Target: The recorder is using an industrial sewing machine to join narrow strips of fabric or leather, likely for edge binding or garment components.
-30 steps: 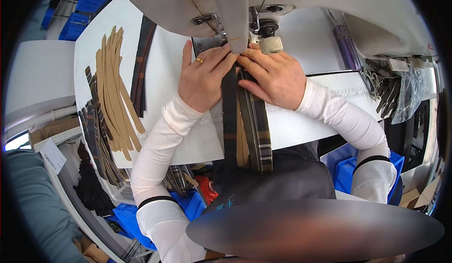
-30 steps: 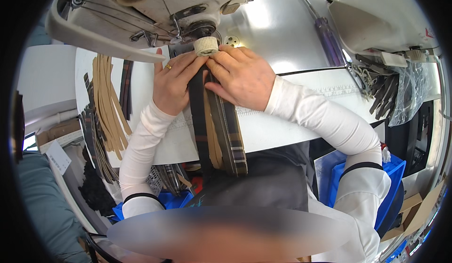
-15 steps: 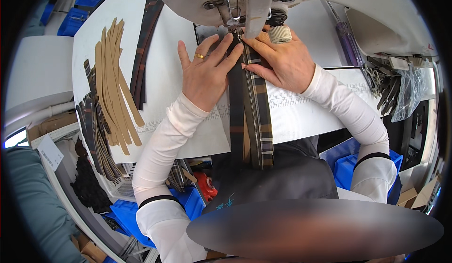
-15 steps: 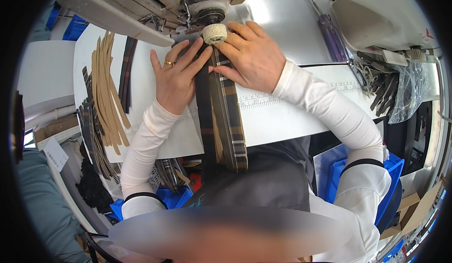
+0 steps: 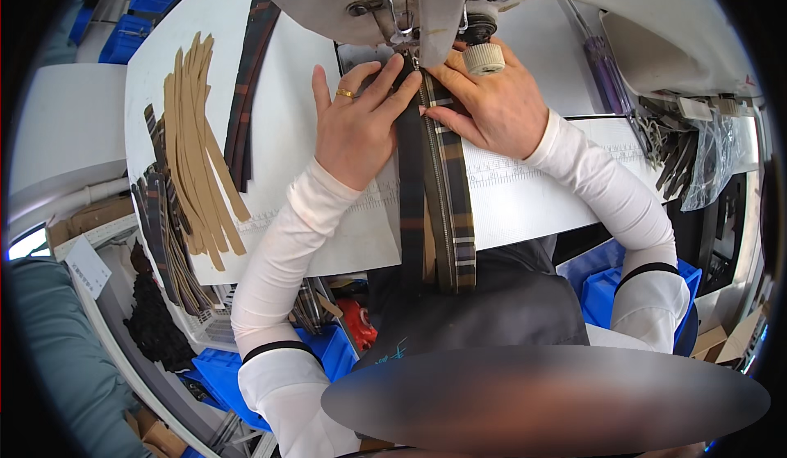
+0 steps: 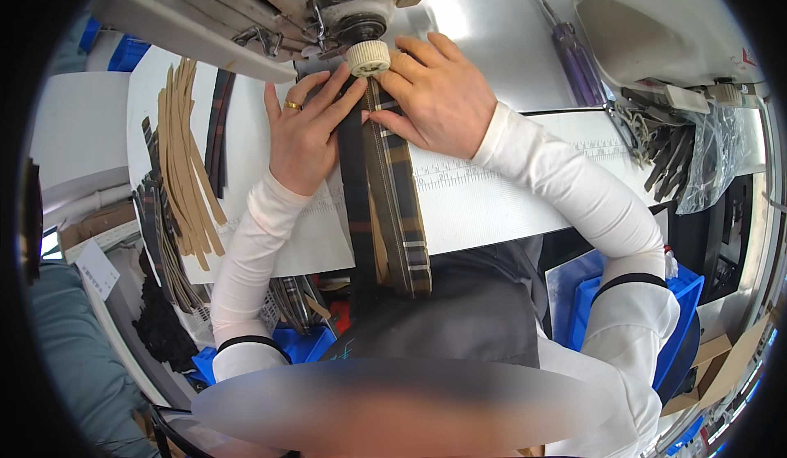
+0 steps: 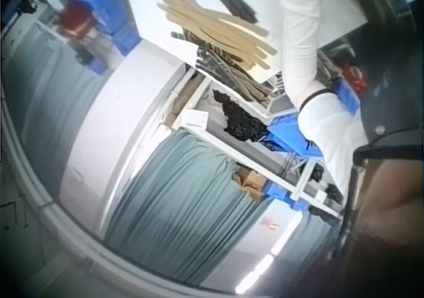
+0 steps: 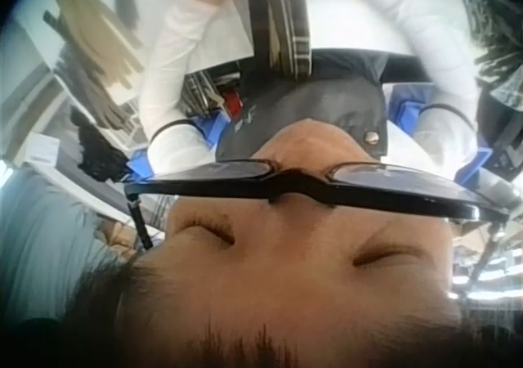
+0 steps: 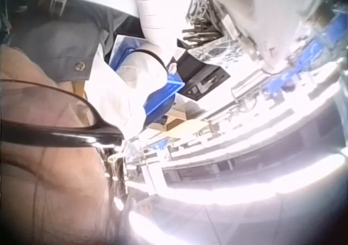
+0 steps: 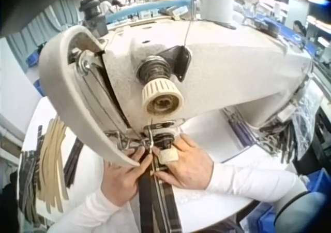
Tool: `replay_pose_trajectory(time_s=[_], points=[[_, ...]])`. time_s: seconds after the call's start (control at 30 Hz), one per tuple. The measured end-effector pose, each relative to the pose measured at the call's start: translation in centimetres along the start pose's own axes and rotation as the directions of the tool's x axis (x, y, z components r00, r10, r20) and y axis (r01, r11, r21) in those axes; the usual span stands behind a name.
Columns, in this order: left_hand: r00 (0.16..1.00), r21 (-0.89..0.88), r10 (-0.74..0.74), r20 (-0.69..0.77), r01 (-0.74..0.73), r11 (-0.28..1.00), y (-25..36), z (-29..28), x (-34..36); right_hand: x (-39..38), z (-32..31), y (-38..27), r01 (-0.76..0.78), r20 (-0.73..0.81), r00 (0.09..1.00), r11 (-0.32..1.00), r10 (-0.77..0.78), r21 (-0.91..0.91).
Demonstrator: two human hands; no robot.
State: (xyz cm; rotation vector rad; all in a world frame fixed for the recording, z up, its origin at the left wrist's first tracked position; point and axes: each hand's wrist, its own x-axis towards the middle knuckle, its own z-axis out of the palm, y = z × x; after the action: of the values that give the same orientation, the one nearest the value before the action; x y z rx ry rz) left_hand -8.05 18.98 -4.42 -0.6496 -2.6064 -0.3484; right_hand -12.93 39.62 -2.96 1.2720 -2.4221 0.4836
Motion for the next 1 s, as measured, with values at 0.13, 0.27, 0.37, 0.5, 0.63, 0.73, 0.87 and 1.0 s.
replay_pose_trajectory(time_s=[0.13, 0.27, 0.37, 0.5, 0.63, 0.73, 0.87, 1.0], points=[[1.000, 0.002, -0.005, -0.011, 0.005, 1.000, 0.16, -0.02, 0.08, 0.07, -0.23, 0.01, 0.002, 0.012, 1.000, 1.000, -0.002, -0.005], [1.000, 0.034, -0.007, -0.013, 0.008, 0.999, 0.11, 0.00, 0.09, 0.00, -0.03, 0.14, 0.012, -0.005, 1.000, 1.000, -0.012, -0.003], [0.999, 0.053, -0.027, 0.017, 0.026, 0.998, 0.16, -0.38, 0.03, -0.04, 0.13, 0.11, 0.009, 0.016, 1.000, 1.000, -0.008, -0.002], [1.000, 0.073, -0.013, 0.014, 0.011, 0.997, -0.04, -0.36, -0.20, 0.05, 0.12, -0.01, 0.011, 0.006, 1.000, 1.000, -0.011, 0.022], [1.000, 0.037, -0.019, 0.014, 0.019, 0.999, -0.13, -0.19, -0.09, 0.02, 0.22, 0.08, 0.002, -0.007, 1.000, 1.000, -0.002, 0.004], [0.999, 0.070, -0.034, 0.043, 0.031, 0.997, -0.25, -0.38, 0.22, 0.27, 0.22, 0.38, 0.008, 0.002, 1.000, 1.000, -0.008, 0.010], [0.998, 0.070, -0.025, 0.056, 0.021, 0.997, -0.08, -0.54, 0.08, 0.02, 0.24, 0.07, 0.013, -0.012, 1.000, 1.000, -0.012, 0.026], [0.998, 0.072, -0.034, 0.044, 0.030, 0.997, 0.03, -0.46, 0.11, 0.01, 0.03, 0.11, 0.007, 0.000, 1.000, 1.000, -0.007, 0.006]])
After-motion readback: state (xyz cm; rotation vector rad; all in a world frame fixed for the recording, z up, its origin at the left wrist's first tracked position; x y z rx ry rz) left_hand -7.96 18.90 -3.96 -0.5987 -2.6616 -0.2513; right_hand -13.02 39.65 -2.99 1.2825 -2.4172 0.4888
